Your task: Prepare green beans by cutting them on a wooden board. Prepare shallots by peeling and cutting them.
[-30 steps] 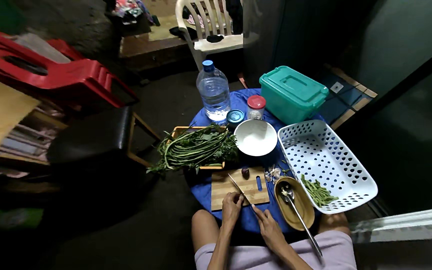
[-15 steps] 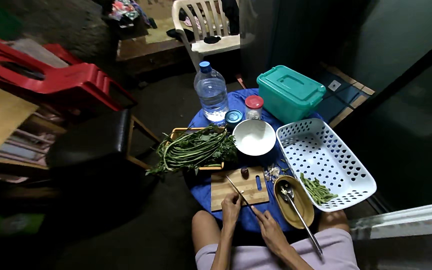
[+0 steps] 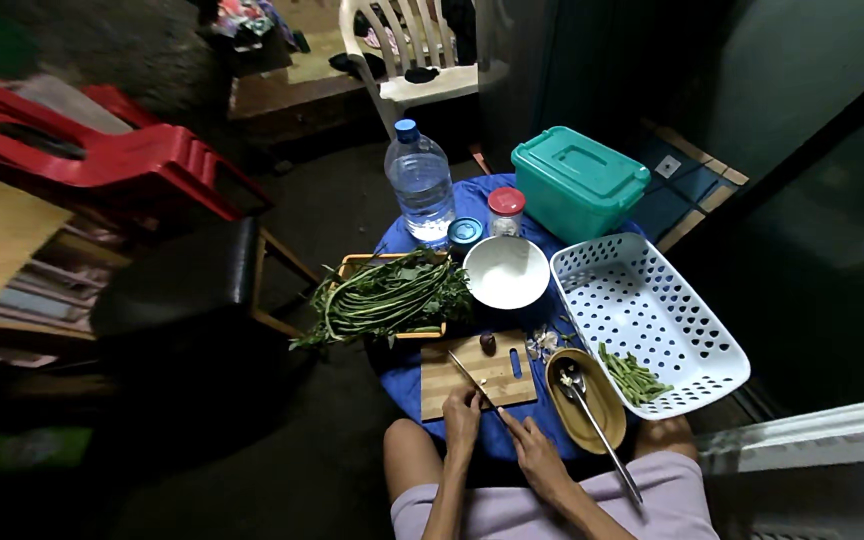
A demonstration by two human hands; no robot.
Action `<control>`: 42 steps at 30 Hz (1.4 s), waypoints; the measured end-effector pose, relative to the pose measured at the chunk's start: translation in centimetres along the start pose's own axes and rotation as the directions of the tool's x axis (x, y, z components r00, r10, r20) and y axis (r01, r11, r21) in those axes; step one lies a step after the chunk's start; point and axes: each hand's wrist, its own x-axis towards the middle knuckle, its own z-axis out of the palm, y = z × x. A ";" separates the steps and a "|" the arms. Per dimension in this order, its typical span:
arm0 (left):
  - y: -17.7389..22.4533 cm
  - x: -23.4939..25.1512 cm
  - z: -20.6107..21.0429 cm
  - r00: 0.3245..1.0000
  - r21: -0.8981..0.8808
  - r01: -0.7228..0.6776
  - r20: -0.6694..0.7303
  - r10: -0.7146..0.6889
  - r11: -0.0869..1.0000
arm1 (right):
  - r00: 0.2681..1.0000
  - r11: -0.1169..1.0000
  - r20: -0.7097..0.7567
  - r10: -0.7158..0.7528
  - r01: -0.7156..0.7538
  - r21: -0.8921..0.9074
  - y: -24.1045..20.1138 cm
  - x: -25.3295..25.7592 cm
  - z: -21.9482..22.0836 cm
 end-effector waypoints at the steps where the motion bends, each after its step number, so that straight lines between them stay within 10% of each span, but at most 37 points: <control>1: 0.0 -0.1 0.0 1.000 -0.010 0.001 -0.011 -0.002 1.000 | 1.000 1.000 0.002 0.003 -0.003 -0.001 -0.1 -0.1 -0.1; 15: 0.1 0.0 -0.6 0.997 -0.079 0.046 0.059 -0.041 0.996 | 0.983 0.996 -0.184 -0.022 0.038 0.086 0.9 -1.9 -0.9; 23: 1.4 0.3 0.2 0.998 0.042 0.051 0.041 -0.053 0.998 | 0.992 0.825 0.058 0.114 -0.127 0.551 2.8 -1.9 -2.5; 31: 1.0 0.3 -0.1 0.991 -0.057 0.128 0.038 -0.126 0.990 | 0.985 0.808 0.160 0.059 -0.141 0.571 3.2 -2.3 -2.3; 42: 9.7 -0.7 1.6 0.977 -0.306 -0.066 0.174 0.124 0.950 | 0.951 0.864 -0.291 0.107 0.056 0.501 1.7 -8.4 -5.1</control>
